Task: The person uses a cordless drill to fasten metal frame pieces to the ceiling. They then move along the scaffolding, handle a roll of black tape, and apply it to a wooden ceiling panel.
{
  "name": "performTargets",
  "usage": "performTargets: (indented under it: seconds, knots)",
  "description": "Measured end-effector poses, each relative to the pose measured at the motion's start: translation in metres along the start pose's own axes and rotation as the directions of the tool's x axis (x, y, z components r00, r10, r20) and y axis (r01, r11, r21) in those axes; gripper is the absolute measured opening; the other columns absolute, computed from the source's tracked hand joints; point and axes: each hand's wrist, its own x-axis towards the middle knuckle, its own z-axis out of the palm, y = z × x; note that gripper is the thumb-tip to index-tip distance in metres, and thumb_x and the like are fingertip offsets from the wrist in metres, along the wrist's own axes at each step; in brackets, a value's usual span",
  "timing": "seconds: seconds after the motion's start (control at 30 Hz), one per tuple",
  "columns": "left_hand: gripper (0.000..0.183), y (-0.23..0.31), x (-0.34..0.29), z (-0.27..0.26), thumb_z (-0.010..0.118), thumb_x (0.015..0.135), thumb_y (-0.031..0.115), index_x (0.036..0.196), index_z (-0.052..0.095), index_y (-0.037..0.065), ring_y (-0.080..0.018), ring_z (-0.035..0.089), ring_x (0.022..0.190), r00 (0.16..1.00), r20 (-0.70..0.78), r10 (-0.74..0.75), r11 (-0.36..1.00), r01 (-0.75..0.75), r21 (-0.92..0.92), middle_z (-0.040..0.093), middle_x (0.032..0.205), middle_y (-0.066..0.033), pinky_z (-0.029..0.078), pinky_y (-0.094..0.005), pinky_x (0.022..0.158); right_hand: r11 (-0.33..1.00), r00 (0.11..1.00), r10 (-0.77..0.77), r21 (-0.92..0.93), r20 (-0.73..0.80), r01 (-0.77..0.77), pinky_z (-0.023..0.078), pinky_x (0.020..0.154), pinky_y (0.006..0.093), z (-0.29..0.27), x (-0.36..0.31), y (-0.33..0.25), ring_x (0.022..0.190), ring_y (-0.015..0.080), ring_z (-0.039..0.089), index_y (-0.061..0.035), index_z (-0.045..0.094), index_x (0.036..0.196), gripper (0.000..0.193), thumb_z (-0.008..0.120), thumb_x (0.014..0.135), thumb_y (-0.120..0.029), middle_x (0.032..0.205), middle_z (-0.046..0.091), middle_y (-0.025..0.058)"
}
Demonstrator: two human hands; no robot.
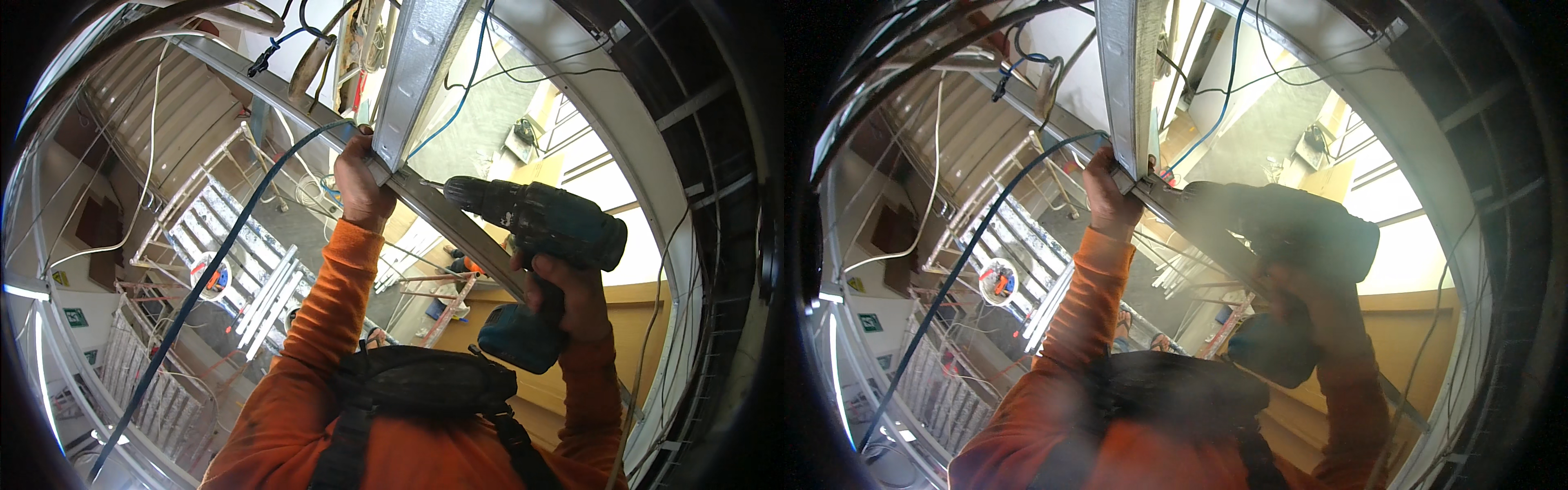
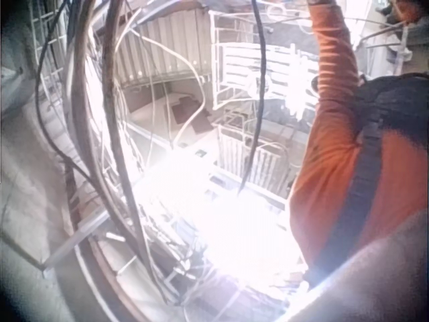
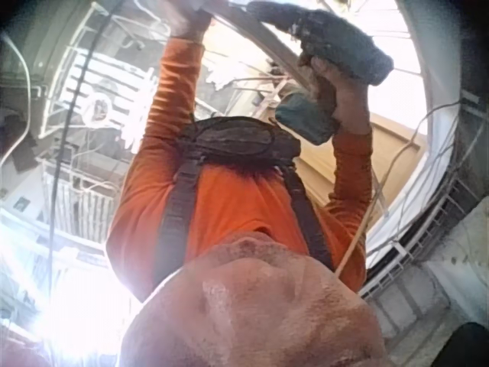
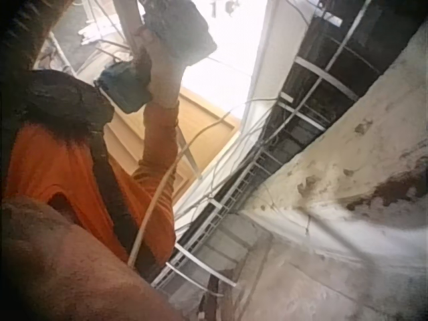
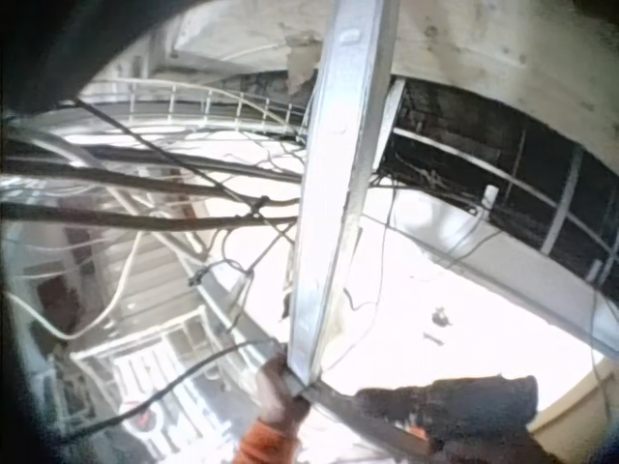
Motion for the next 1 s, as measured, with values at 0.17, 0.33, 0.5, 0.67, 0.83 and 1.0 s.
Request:
performTargets:
  seconds: [0.17, 0.33, 0.5, 0.67, 0.83, 1.0]
  knots:
    - [0.015, 0.0, -0.002, 0.002, 0.054, 0.092, 0.011, 0.105, 0.061, 0.007, -0.02, 0.064, 0.078, 1.0, -0.002, -0.028, 0.999, 0.027, -0.043, 0.061, 0.088, -0.0047, 0.056, -0.0337, 0.072, 0.96, 0.997, 0.078, 0.266, 0.024, -0.082, 0.048, 0.047, 0.0251, 0.005, 0.001, 0.018, 0.054, 0.0113, 0.057, 0.0021, 0.06, 0.123, 0.042, 0.066, 0.094, -0.027, 0.093, 0.071, 0.0146]
    - [0.025, 0.0, -0.002, -0.001, 0.049, 0.094, 0.02, 0.103, 0.064, 0.003, -0.026, 0.066, 0.078, 1.0, 0.002, 0.003, 1.0, -0.003, 0.015, 0.066, 0.087, -0.0115, 0.056, -0.0389, 0.073, 0.922, 0.994, -0.093, 0.383, 0.062, 0.062, 0.05, 0.053, 0.0265, 0.016, 0.009, 0.026, 0.062, 0.012, 0.059, 0.002, 0.06, 0.122, 0.041, 0.068, 0.092, -0.025, 0.1, 0.068, 0.0133]
    - [0.014, 0.001, -0.001, -0.002, 0.052, 0.093, 0.013, 0.103, 0.061, 0.007, -0.0187, 0.061, 0.074, 0.998, 0.032, -0.047, 0.998, 0.046, 0.033, 0.061, 0.086, -0.0034, 0.054, -0.0325, 0.066, 0.983, 0.988, -0.139, 0.114, -0.07, 0.147, 0.049, 0.058, 0.027, 0.027, 0.019, 0.01, 0.067, 0.0116, 0.058, 0.0011, 0.06, 0.123, 0.039, 0.068, 0.09, -0.018, 0.103, 0.066, 0.0107]
    - [0.014, 0.004, -0.003, 0.002, 0.051, 0.094, 0.015, 0.102, 0.06, 0.008, -0.0187, 0.062, 0.074, 1.0, -0.012, -0.024, 0.998, 0.024, 0.063, 0.061, 0.085, -0.003, 0.054, -0.0341, 0.063, 0.991, 0.991, -0.121, 0.071, 0.05, 0.118, 0.048, 0.057, 0.0257, 0.032, 0.026, -0.034, 0.068, 0.0105, 0.058, 0.0003, 0.064, 0.116, 0.032, 0.068, 0.088, -0.012, 0.097, 0.067, 0.0069]
    - [0.012, 0.002, 0.0, -0.004, 0.055, 0.094, 0.014, 0.099, 0.063, 0.008, -0.0186, 0.061, 0.073, 0.999, 0.037, -0.038, 0.999, 0.037, 0.018, 0.061, 0.085, -0.0035, 0.054, -0.0341, 0.063, 0.936, 0.942, -0.333, -0.109, 0.035, 0.335, 0.046, 0.058, 0.0241, 0.035, 0.045, -0.067, 0.066, 0.0081, 0.056, 0.0003, 0.066, 0.11, 0.025, 0.069, 0.087, -0.01, 0.095, 0.07, 0.0058]
    - [0.044, -0.005, 0.011, -0.02, 0.047, 0.101, 0.039, 0.11, 0.062, -0.001, -0.0291, 0.068, 0.085, 0.993, 0.117, 0.03, 0.99, -0.046, 0.137, 0.067, 0.097, -0.0139, 0.059, -0.0449, 0.078, 0.777, 0.844, -0.535, -0.369, 0.038, 0.51, 0.045, 0.056, 0.0249, 0.033, 0.051, -0.057, 0.063, 0.0075, 0.054, -0.0002, 0.064, 0.114, 0.026, 0.069, 0.089, -0.009, 0.097, 0.07, 0.0058]
